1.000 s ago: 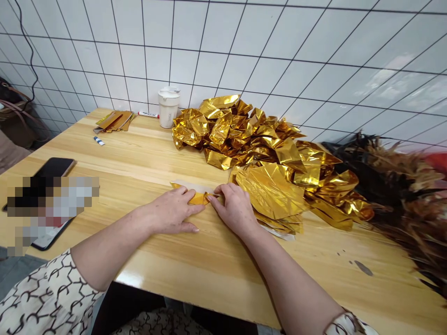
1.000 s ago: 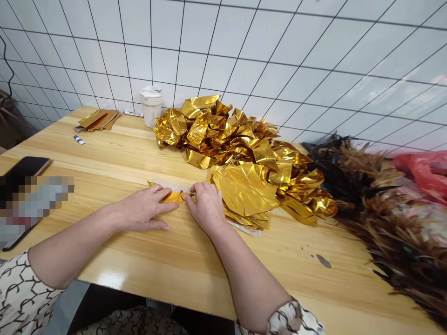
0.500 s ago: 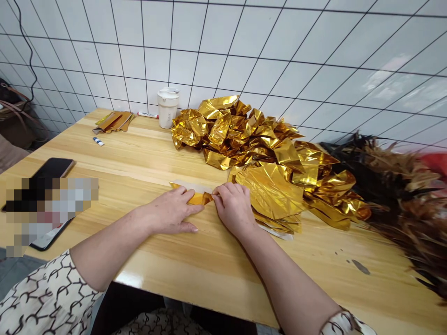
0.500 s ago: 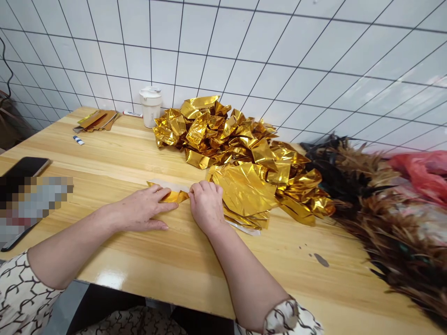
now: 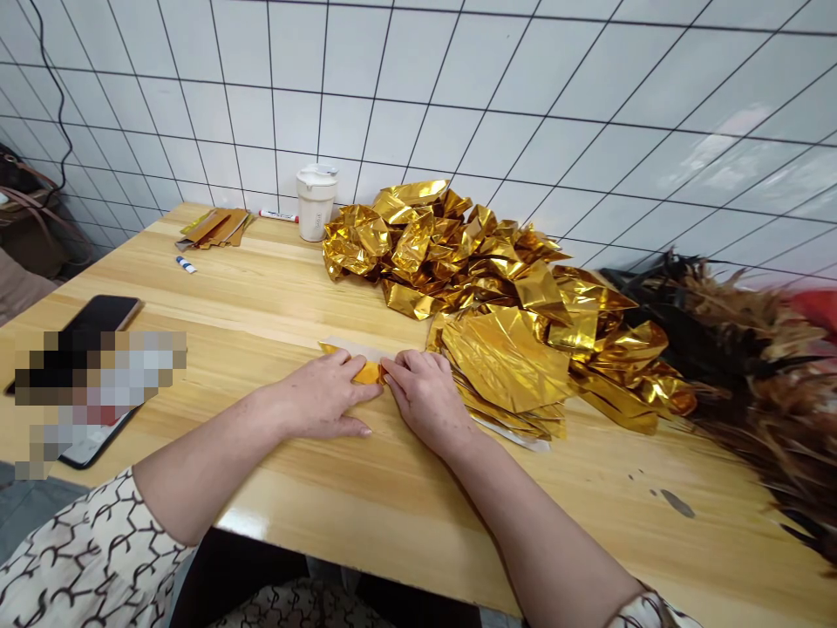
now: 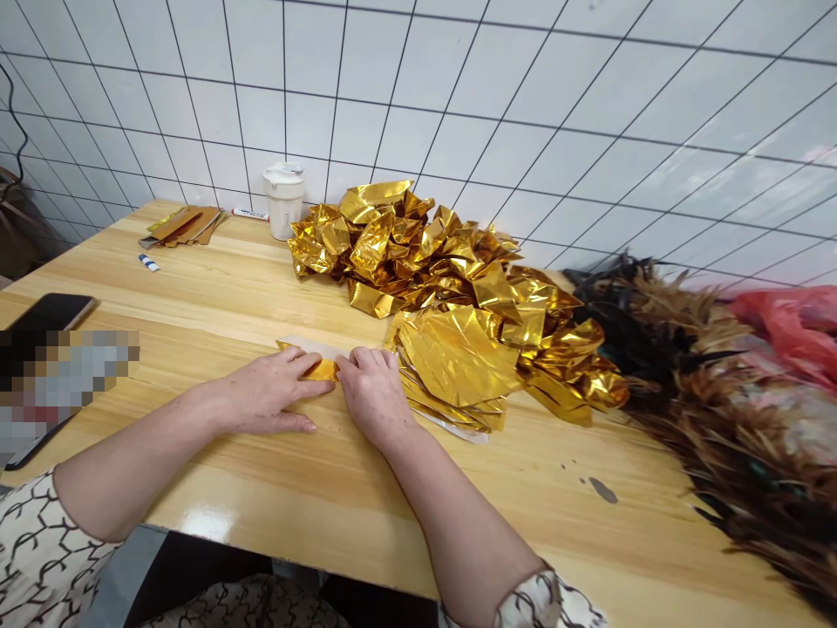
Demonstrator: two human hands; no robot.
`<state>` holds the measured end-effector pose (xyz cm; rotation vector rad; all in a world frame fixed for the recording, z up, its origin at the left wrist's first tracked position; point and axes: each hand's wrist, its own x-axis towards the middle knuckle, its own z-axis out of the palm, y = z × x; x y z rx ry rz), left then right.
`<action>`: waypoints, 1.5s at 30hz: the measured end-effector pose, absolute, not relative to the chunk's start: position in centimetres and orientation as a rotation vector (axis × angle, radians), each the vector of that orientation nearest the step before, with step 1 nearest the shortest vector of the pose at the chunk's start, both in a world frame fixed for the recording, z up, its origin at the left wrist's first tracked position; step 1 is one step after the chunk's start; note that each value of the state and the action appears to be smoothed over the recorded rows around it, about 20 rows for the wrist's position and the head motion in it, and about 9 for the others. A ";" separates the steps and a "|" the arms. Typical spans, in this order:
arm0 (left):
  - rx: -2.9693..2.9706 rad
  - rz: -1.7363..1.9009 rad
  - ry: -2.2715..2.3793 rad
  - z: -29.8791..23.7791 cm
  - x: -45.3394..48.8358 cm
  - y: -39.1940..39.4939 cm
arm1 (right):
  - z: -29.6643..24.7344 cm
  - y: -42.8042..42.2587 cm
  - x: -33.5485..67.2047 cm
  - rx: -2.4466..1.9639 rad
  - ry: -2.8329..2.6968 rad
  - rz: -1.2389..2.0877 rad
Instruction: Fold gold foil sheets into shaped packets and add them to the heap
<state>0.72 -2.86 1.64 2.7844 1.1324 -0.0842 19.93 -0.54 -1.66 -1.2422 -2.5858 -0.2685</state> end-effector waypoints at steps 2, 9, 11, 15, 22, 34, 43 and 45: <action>2.775 -0.075 1.126 1.6 0.7 -2.8 | -1.5 -0.7 19.8 -1.243 -2.610 -0.293; 2.769 -0.039 1.124 1.4 0.6 -2.7 | -1.7 -1.2 19.8 -1.201 -2.629 -0.427; 2.764 -0.043 1.125 1.5 0.6 -2.7 | -1.8 -1.2 19.8 -1.192 -2.624 -0.423; 2.744 -0.051 1.127 1.5 0.6 -2.7 | -1.7 -1.3 19.9 -1.205 -2.588 -0.293; 2.765 -0.025 1.101 1.3 0.5 -2.6 | -1.9 -0.7 20.1 -1.324 -2.445 0.043; 2.707 -0.040 1.109 1.6 0.3 -2.6 | -1.9 0.0 20.6 -1.454 -2.405 -0.049; 2.731 -0.026 1.084 1.5 0.3 -2.6 | -2.2 -0.6 20.0 -1.166 -2.495 -0.111; 2.718 -0.013 1.095 1.5 0.3 -2.5 | -2.3 -0.6 19.9 -1.149 -2.490 -0.092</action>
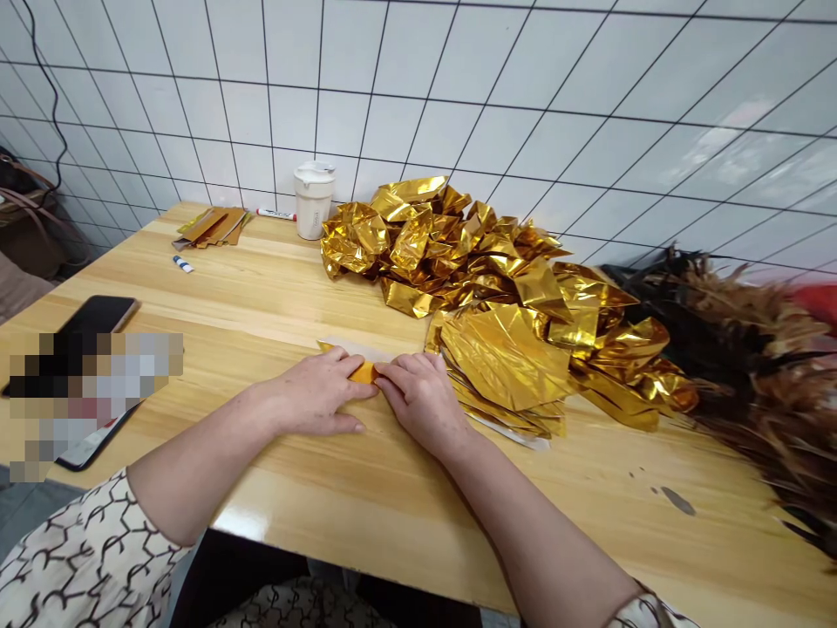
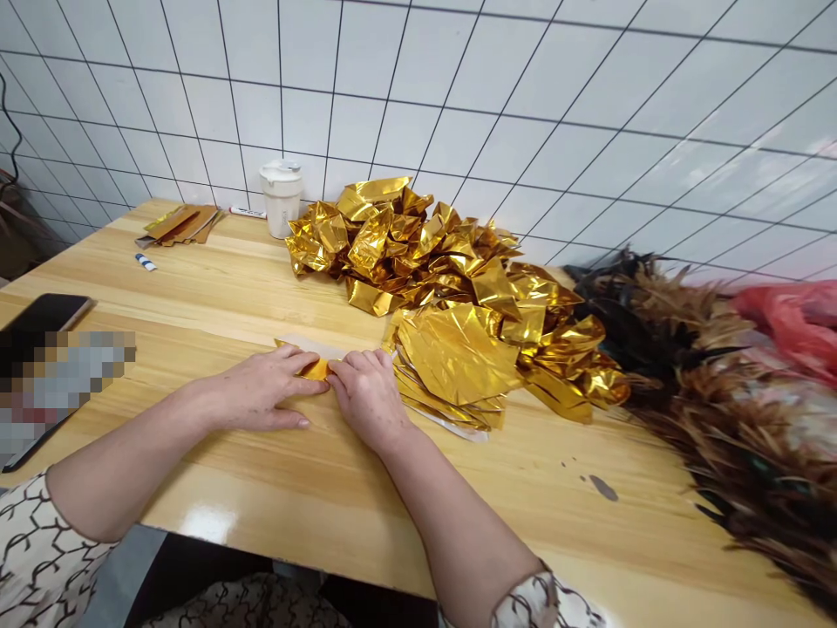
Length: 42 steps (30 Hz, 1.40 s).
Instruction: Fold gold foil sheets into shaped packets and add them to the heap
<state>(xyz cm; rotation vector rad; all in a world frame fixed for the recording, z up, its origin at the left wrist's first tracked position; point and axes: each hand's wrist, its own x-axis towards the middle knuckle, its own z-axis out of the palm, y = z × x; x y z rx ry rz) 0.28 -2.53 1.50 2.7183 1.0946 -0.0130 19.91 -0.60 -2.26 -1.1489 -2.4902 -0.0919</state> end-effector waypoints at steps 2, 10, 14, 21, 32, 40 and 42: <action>2.694 0.030 1.108 1.4 0.1 -2.3 | -2.3 -0.6 19.9 -1.168 -2.472 -0.083; 2.513 0.473 1.320 -0.5 -0.9 -0.4 | -2.1 -0.5 20.0 -1.213 -2.489 -0.012; 2.522 0.470 1.380 -0.9 -1.1 0.0 | -1.9 -0.6 20.1 -1.203 -2.508 0.022; 2.567 0.453 1.377 -1.0 -1.3 0.2 | -1.9 -0.5 20.0 -1.253 -2.473 0.032; 2.508 0.459 1.361 -0.8 -1.3 0.2 | -1.9 -0.4 20.2 -1.192 -2.471 0.172; 2.398 0.529 1.500 -0.9 -1.5 0.5 | -2.1 0.2 20.4 -1.216 -2.389 0.160; 2.382 0.536 1.540 -0.9 -1.6 0.6 | -2.3 0.4 20.5 -1.252 -2.344 0.129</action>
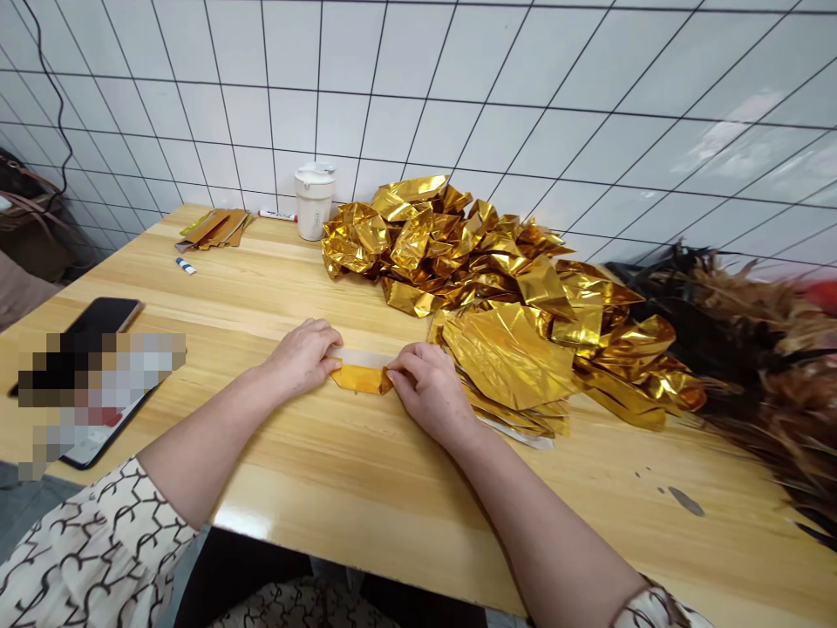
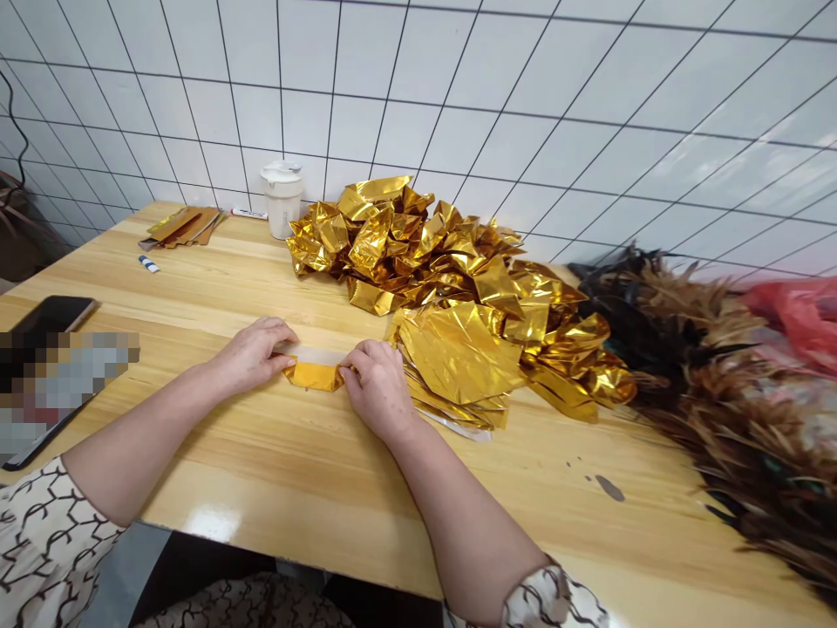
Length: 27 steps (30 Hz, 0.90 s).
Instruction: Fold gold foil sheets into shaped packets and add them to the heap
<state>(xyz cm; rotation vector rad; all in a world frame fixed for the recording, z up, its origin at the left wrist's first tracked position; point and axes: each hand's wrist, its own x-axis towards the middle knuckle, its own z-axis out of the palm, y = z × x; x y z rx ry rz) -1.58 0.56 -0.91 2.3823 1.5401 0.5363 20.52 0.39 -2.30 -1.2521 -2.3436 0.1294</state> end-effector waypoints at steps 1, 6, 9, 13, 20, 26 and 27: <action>2.377 0.530 1.552 -0.9 -1.6 0.6 | -2.4 0.5 20.6 -1.271 -2.326 0.121; 2.357 0.473 1.585 -0.8 -1.6 0.6 | -2.4 0.6 20.7 -1.371 -2.338 0.111; 2.368 0.470 1.572 -0.7 -1.6 0.6 | -2.2 0.5 20.5 -1.421 -2.369 0.115; 2.358 0.453 1.572 -0.7 -1.6 0.6 | -1.9 0.3 20.4 -1.457 -2.397 0.125; 2.324 0.465 1.570 -0.5 -1.5 0.5 | -1.8 0.2 20.3 -1.422 -2.366 0.168; 2.361 0.500 1.527 -0.4 -1.4 0.5 | -1.6 0.0 20.1 -1.441 -2.331 0.226; 2.355 0.494 1.531 -0.4 -1.4 0.4 | -1.6 0.0 20.1 -1.433 -2.327 0.230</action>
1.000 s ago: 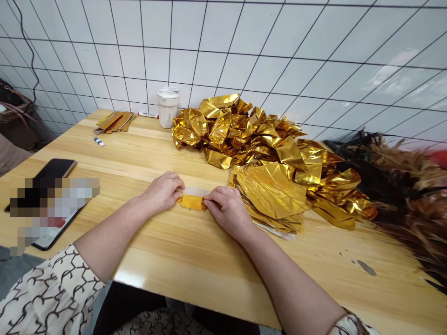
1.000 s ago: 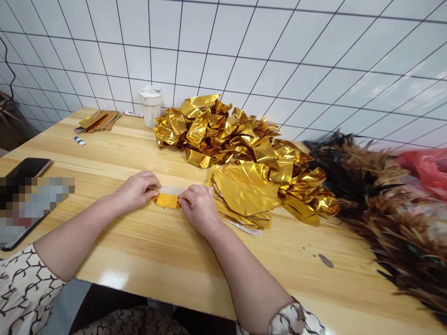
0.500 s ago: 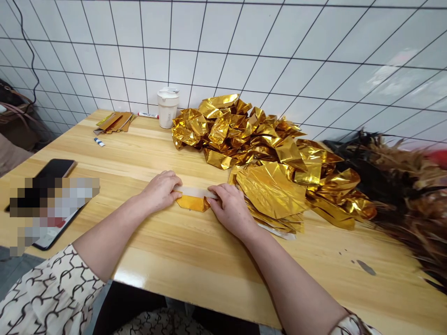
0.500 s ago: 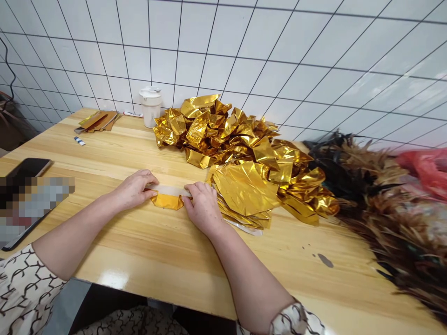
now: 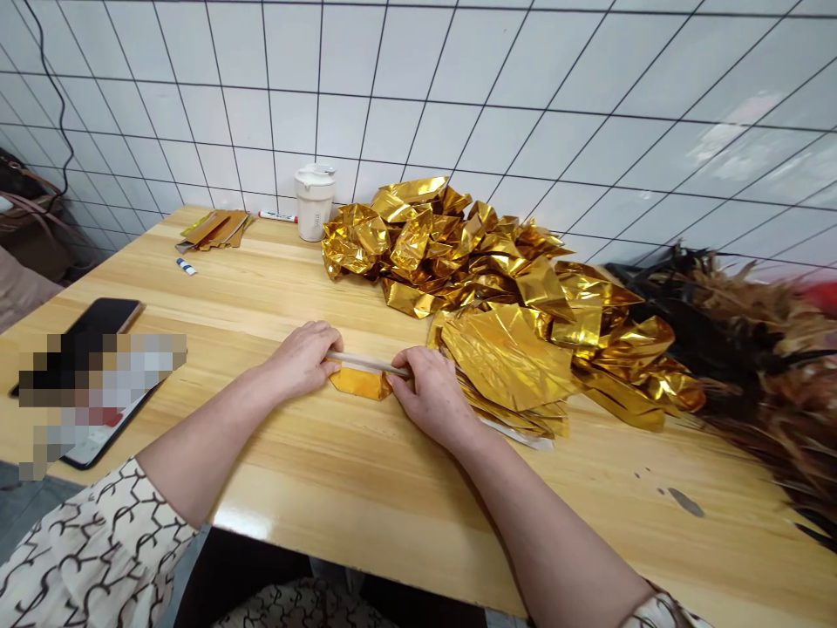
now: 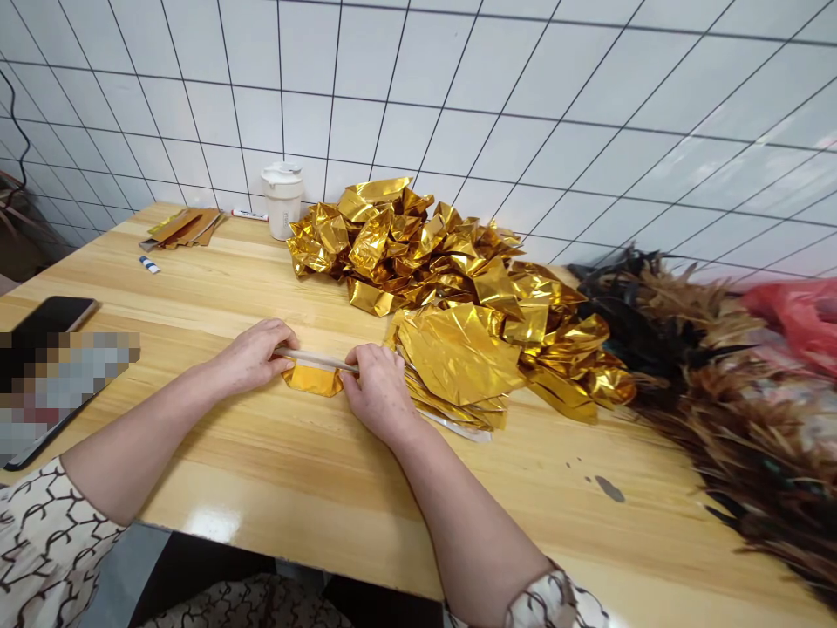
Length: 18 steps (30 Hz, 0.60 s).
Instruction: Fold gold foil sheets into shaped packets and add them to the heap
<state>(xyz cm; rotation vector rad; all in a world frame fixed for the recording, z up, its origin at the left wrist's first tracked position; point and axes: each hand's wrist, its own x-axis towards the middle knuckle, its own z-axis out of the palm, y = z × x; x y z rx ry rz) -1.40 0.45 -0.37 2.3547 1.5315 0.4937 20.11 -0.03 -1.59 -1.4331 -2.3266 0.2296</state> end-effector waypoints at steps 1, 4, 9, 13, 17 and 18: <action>2.345 0.484 1.538 -0.3 -1.4 0.4 | -1.6 0.0 20.1 -1.426 -2.322 0.233; 2.313 0.467 1.562 -0.2 -1.2 0.3 | -1.9 -0.1 20.1 -1.411 -2.314 0.239; 2.336 0.479 1.521 -0.4 -1.2 0.3 | -2.0 -0.2 20.0 -1.376 -2.355 0.205; 2.390 0.531 1.452 -0.7 -1.2 0.4 | -2.0 -0.3 20.0 -1.293 -2.411 0.088; 2.497 0.555 1.384 -0.8 -1.3 0.4 | -2.0 -0.4 20.3 -1.213 -2.444 -0.041; 2.528 0.541 1.370 -0.8 -1.3 0.4 | -2.0 -0.4 20.4 -1.196 -2.453 -0.062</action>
